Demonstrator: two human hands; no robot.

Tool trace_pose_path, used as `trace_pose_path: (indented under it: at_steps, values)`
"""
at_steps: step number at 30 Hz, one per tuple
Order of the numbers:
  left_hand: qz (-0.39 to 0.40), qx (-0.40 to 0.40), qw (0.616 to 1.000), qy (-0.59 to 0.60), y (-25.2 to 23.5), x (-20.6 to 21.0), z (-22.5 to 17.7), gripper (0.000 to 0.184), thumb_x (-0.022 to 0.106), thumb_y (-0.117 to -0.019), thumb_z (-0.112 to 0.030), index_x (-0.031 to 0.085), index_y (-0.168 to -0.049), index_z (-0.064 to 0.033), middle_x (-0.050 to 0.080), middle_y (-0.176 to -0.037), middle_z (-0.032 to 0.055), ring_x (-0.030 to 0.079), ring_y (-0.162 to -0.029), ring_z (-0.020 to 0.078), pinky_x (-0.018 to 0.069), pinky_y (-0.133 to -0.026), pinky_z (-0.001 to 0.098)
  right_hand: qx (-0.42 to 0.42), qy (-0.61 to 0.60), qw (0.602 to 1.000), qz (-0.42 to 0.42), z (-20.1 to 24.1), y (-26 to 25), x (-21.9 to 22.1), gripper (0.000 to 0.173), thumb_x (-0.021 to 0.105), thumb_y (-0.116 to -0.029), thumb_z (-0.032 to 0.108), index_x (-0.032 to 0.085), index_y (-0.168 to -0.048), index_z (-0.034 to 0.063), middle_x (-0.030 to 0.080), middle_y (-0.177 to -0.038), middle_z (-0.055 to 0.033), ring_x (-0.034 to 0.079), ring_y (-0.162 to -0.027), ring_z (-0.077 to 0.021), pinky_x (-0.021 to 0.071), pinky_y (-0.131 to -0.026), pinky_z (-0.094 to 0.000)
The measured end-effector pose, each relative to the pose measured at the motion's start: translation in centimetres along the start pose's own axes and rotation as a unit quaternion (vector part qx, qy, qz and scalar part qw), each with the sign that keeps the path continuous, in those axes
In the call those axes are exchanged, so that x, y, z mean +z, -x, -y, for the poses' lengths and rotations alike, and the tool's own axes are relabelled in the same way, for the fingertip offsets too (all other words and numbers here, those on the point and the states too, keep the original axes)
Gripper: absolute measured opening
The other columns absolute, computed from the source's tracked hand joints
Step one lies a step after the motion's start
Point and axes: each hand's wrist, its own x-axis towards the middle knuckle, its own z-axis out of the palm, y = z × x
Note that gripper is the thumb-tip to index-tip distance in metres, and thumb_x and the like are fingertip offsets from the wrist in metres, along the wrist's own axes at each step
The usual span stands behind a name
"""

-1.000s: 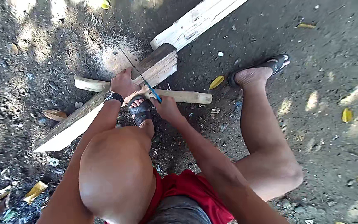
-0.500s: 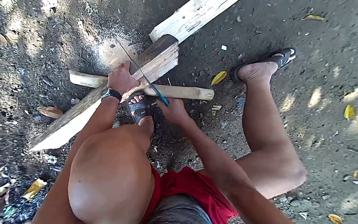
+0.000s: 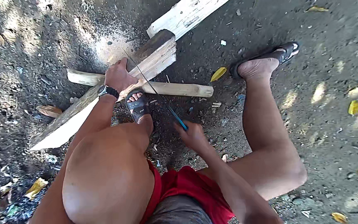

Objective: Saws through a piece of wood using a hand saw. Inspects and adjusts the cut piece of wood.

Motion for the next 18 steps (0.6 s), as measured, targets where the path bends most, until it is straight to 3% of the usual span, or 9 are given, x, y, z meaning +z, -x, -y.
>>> trace_pose_path:
  at_steps: [3, 5, 7, 9, 11, 13, 15, 18]
  values:
    - [0.001, -0.008, 1.0, -0.006, 0.0, 0.1, -0.2, 0.091, 0.083, -0.0659, -0.053, 0.054, -0.143, -0.0145, 0.067, -0.128, 0.0185, 0.066, -0.113, 0.042, 0.0524, -0.088, 0.0673, -0.029, -0.022, 0.999, 0.005, 3.9, -11.1, 2.6, 0.048, 0.055, -0.1035, 0.047, 0.071, -0.092, 0.0037, 0.065, -0.073, -0.0122, 0.067, -0.07, -0.0285, 0.0559, -0.068, -0.0534]
    - [0.007, -0.018, 1.0, -0.009, 0.3, 0.1, -0.1, 0.091, 0.084, -0.0655, -0.053, 0.054, -0.143, -0.0162, 0.067, -0.127, 0.0179, 0.066, -0.113, 0.0417, 0.0523, -0.088, 0.0678, -0.021, -0.039, 0.999, 0.002, 5.5, -12.5, 3.5, 0.049, 0.054, -0.1032, 0.05, 0.069, -0.089, 0.0063, 0.063, -0.072, -0.0103, 0.065, -0.068, -0.0273, 0.0533, -0.065, -0.0514]
    - [0.0, -0.017, 1.0, -0.01, 0.2, 0.1, -0.4, 0.091, 0.083, -0.0635, -0.053, 0.055, -0.141, -0.0162, 0.067, -0.126, 0.0172, 0.067, -0.112, 0.0412, 0.0528, -0.086, 0.0675, -0.029, -0.046, 0.998, -0.015, 4.3, -8.6, 2.7, 0.05, 0.052, -0.1041, 0.053, 0.069, -0.094, 0.0068, 0.061, -0.07, -0.0114, 0.062, -0.061, -0.0277, 0.0535, -0.056, -0.0509]
    - [0.005, -0.016, 1.0, -0.011, 0.1, -0.1, -0.3, 0.092, 0.083, -0.065, -0.054, 0.054, -0.143, -0.0155, 0.066, -0.128, 0.018, 0.066, -0.114, 0.0418, 0.0522, -0.088, 0.0673, -0.021, -0.027, 0.999, -0.016, 0.2, -1.8, 1.9, 0.049, 0.051, -0.1037, 0.054, 0.07, -0.098, 0.009, 0.061, -0.068, -0.0081, 0.061, -0.059, -0.0237, 0.0539, -0.056, -0.0485]
    - [0.012, -0.015, 1.0, -0.006, 0.3, 0.1, -0.2, 0.092, 0.083, -0.0665, -0.055, 0.053, -0.144, -0.0144, 0.066, -0.129, 0.0192, 0.065, -0.115, 0.0425, 0.0515, -0.089, 0.0674, 0.001, -0.011, 1.0, -0.028, -4.6, 6.4, 0.7, 0.047, 0.054, -0.1026, 0.051, 0.07, -0.093, 0.0086, 0.059, -0.063, -0.0037, 0.058, -0.055, -0.0171, 0.0511, -0.052, -0.0417]
    - [0.01, -0.011, 1.0, 0.002, 0.2, -0.3, -0.3, 0.092, 0.084, -0.0673, -0.054, 0.053, -0.144, -0.0133, 0.065, -0.129, 0.0203, 0.065, -0.114, 0.0437, 0.0509, -0.09, 0.0683, 0.01, -0.009, 0.998, -0.053, -6.3, 12.0, -0.4, 0.046, 0.055, -0.102, 0.05, 0.067, -0.085, 0.0093, 0.053, -0.058, 0.0011, 0.05, -0.049, -0.009, 0.044, -0.046, -0.0321]
    - [0.015, -0.011, 1.0, 0.01, 0.8, -0.1, -0.4, 0.09, 0.084, -0.0672, -0.052, 0.055, -0.142, -0.0134, 0.066, -0.127, 0.0203, 0.065, -0.114, 0.0439, 0.0502, -0.09, 0.0692, 0.006, -0.008, 0.997, -0.072, -5.5, 12.7, -0.5, 0.047, 0.056, -0.1019, 0.051, 0.066, -0.082, 0.0098, 0.051, -0.055, 0.0025, 0.047, -0.046, -0.0062, 0.0404, -0.044, -0.0283]
    - [0.006, -0.01, 1.0, 0.013, 0.3, -0.4, -0.5, 0.09, 0.084, -0.0666, -0.052, 0.054, -0.143, -0.0137, 0.066, -0.127, 0.0195, 0.065, -0.112, 0.0429, 0.0513, -0.088, 0.069, -0.012, 0.001, 0.999, -0.044, -2.4, 4.4, -0.4, 0.046, 0.056, -0.1024, 0.044, 0.07, -0.087, 0.0039, 0.057, -0.06, -0.0055, 0.057, -0.052, -0.0166, 0.049, -0.051, -0.0396]
